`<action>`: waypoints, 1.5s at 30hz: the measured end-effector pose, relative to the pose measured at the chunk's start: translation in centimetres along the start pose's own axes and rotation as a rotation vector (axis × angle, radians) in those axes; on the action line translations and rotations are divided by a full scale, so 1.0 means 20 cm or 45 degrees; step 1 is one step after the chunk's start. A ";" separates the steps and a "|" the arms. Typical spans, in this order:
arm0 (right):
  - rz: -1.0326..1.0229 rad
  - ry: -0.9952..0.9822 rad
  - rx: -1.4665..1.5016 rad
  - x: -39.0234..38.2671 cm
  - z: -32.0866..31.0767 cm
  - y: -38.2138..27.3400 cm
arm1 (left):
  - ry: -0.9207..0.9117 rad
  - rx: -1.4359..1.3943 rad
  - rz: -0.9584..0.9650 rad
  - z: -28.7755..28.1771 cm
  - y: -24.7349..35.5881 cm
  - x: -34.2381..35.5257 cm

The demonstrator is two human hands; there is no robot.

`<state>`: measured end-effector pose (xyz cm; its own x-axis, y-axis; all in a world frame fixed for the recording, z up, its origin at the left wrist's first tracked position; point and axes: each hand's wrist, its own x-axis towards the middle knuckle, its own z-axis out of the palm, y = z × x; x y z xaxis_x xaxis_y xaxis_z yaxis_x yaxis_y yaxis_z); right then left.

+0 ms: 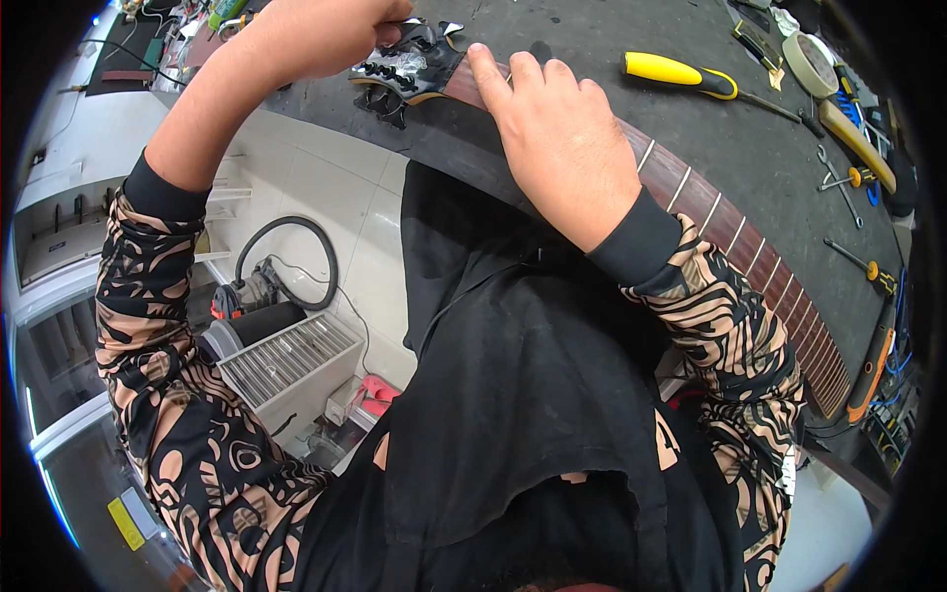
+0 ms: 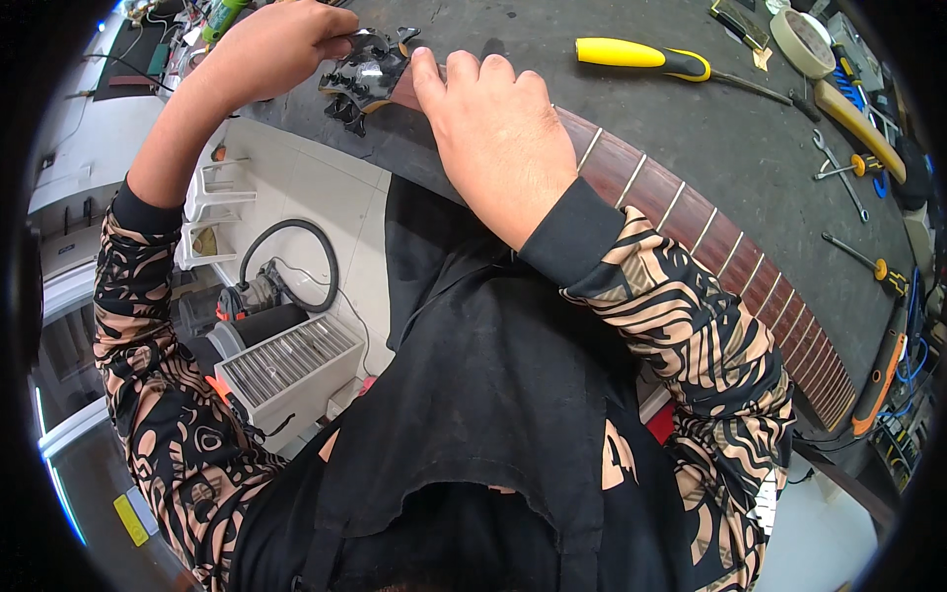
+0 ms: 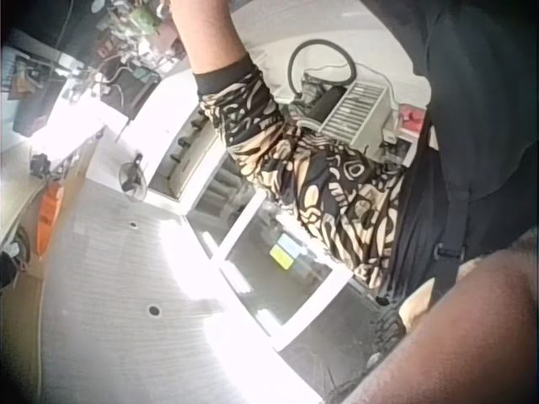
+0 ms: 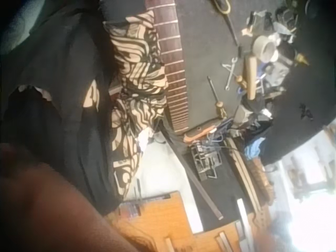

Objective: The person uses a power drill to tighten the tuning pegs on a guitar headstock. They then flip the guitar neck over and manually adjust the tuning pegs and strings with their hands. The work is performed on a cluttered workbench in a workshop setting.

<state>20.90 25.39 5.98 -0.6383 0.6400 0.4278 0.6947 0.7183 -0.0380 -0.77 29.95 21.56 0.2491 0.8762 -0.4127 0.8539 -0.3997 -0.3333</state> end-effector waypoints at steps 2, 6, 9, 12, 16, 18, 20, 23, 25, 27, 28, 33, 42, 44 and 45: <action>0.003 0.013 -0.003 0.00 0.00 0.00 | -0.006 -0.051 -0.046 -0.01 0.03 -0.01; -0.020 0.045 0.007 0.00 0.02 -0.02 | -0.171 -0.161 -0.264 -0.02 0.03 0.02; -0.006 0.075 -0.047 -0.01 0.02 0.02 | -0.405 -0.368 -0.391 -0.10 0.05 0.09; 0.010 0.095 -0.044 -0.01 0.02 0.02 | -0.513 -0.495 -0.503 -0.20 0.06 0.08; -0.020 0.032 0.018 0.00 0.01 -0.02 | -0.280 -0.462 -0.370 -0.17 -0.02 -0.03; 0.002 0.026 0.009 0.00 -0.01 0.00 | 0.084 -0.267 0.113 0.00 -0.22 0.00; 0.052 0.001 -0.033 -0.01 0.01 0.03 | -0.064 -0.195 -0.014 -0.05 -0.14 0.04; 0.005 0.020 0.003 0.01 0.02 -0.01 | 0.294 0.024 0.154 0.28 -0.36 -0.02; 0.010 0.006 0.005 0.00 0.02 0.00 | 0.177 0.070 0.083 0.28 -0.35 -0.02; 0.008 -0.010 0.015 0.01 0.01 0.00 | 0.262 0.124 0.133 0.32 -0.36 -0.03; 0.003 0.004 -0.005 0.01 0.01 0.00 | 0.305 0.152 0.163 0.34 -0.36 -0.03; -0.010 0.032 -0.041 0.01 0.02 0.00 | 0.262 0.249 0.228 0.36 -0.40 -0.01; -0.017 0.040 -0.039 0.01 0.01 0.00 | 0.270 0.255 0.435 0.29 -0.36 -0.02; -0.024 0.054 -0.045 0.01 0.02 0.00 | 0.239 0.261 0.467 0.27 -0.35 -0.04; -0.029 0.061 -0.048 0.01 0.02 0.00 | 0.254 0.271 0.465 0.28 -0.35 -0.05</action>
<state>20.65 25.59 5.58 -0.6382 0.6092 0.4707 0.6927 0.7212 0.0058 -9.51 30.40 19.55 0.6167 0.6943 -0.3709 0.5864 -0.7196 -0.3718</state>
